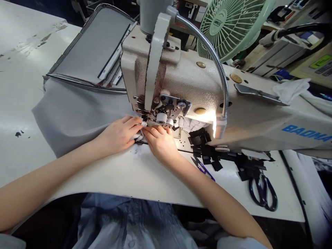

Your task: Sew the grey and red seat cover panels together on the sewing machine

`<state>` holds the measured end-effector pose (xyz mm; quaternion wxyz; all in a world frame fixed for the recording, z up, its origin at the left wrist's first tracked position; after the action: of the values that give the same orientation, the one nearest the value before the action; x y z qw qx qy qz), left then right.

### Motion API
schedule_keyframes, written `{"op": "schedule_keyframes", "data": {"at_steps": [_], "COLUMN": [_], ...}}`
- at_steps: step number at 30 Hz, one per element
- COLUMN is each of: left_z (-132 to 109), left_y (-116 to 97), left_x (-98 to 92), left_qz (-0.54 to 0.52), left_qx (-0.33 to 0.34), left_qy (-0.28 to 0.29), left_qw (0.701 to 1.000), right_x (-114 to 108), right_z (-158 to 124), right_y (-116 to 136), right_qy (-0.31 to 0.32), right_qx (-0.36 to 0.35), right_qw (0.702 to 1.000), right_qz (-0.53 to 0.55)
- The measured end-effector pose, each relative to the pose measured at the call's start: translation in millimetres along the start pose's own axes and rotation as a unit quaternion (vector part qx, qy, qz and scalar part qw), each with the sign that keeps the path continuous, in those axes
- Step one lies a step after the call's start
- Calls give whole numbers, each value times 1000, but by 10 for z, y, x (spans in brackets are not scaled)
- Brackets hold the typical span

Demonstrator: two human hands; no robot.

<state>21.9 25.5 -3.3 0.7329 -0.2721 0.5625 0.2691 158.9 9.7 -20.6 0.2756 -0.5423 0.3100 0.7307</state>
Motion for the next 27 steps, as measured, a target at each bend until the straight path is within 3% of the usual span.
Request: {"op": "schedule_keyframes", "data": {"at_steps": [6,11,16,19,23,25,27], "left_z": [52,193,278,240,16,-169,-416], "left_y": [34,165,270,215,208,481,1003], "left_x": [37,72,145,137,-197,-458,-699], "left_qz": [-21,-10,-8,-23,-39,-36,-31], "left_qx": [15,-19,-31,-34,-41,-99,-225], "left_qy": [14,69,77,79,56,27,-32], "left_qw": [1000,997,996,996,997,994,973], "right_x": [43,84,67,27,-56,-37,33], "right_z": [-25,32,80,56,-60,-90,-54], "right_y": [13,-56,-92,-112,12,218,488], "right_qy": [4,43,67,54,29,45,69], "right_qx": [-11,39,85,99,83,27,-51], "right_qw": [1000,998,994,994,995,995,991], "right_qz": [-22,-28,-22,-7,46,84,99]}}
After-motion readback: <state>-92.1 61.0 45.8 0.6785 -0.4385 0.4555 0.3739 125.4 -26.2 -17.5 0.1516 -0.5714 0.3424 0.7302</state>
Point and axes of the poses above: each hand's wrist, its own z-axis towards the middle knuckle, its own x-axis out of the palm, y = z × x, the point moved 6 cm from there along z, towards the middle knuckle, and after that the axes turned 3 degrees about -x, right-handed, at the moved point
